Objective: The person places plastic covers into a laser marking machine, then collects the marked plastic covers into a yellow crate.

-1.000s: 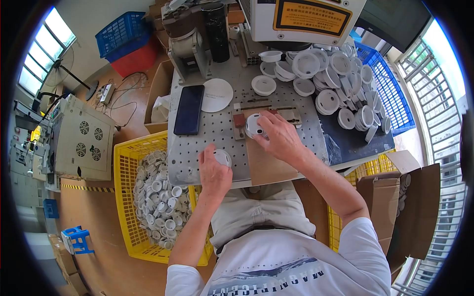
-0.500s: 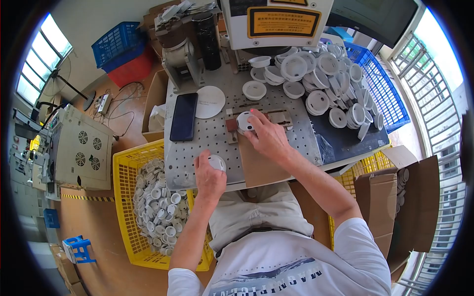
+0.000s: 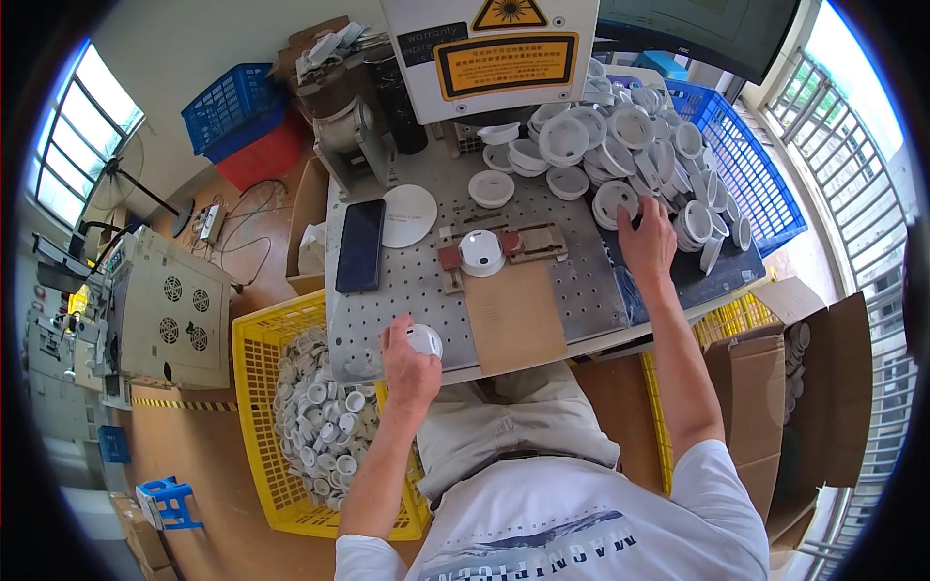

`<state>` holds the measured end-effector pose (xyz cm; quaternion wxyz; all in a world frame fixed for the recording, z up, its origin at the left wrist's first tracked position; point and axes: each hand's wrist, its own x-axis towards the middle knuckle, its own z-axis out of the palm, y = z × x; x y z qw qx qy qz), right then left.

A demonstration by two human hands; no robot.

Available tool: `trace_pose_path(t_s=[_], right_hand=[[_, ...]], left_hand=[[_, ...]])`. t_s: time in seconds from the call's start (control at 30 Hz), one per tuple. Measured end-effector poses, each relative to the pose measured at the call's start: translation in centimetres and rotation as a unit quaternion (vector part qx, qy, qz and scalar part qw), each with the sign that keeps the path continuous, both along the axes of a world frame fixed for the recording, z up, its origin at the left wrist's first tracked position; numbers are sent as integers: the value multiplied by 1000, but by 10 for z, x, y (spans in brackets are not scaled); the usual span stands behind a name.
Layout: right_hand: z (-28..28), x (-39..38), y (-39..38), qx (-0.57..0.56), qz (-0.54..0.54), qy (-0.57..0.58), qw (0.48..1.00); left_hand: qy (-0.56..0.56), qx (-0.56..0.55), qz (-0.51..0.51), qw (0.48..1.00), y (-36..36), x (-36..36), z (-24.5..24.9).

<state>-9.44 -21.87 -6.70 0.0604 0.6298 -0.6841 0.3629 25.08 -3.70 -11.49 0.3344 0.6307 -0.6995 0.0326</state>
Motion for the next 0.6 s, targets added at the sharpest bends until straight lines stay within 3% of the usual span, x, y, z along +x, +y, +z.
trace_pose_path(t_s=[0.07, 0.13, 0.2, 0.3, 0.43, 0.47, 0.5, 0.6], right_hand=[[-6, -15, -14, 40, -16, 9, 999], [-2, -15, -18, 81, -25, 8, 996], [-2, -14, -22, 122, -33, 8, 992], [-6, -15, -22, 107, -47, 0, 993], [0, -14, -7, 16, 40, -88, 995], [4, -13, 1, -20, 81, -123, 989], [13, -6, 13, 26, 88, -145, 985], [6, 15, 38, -32, 170, -155, 973]], left_hand=[[8, -8, -13, 1000, 5, 4, 1], [89, 7, 27, 996, 20, 21, -1], [47, -12, 72, 996, 43, 46, 10], [77, -8, 194, 978, 79, 117, 1], [54, 15, 319, 946, 115, 227, -37], [14, 44, 366, 930, 117, 243, -40], [-26, 72, 409, 909, 114, 246, -36], [-26, 32, 339, 940, 77, 222, -11]])
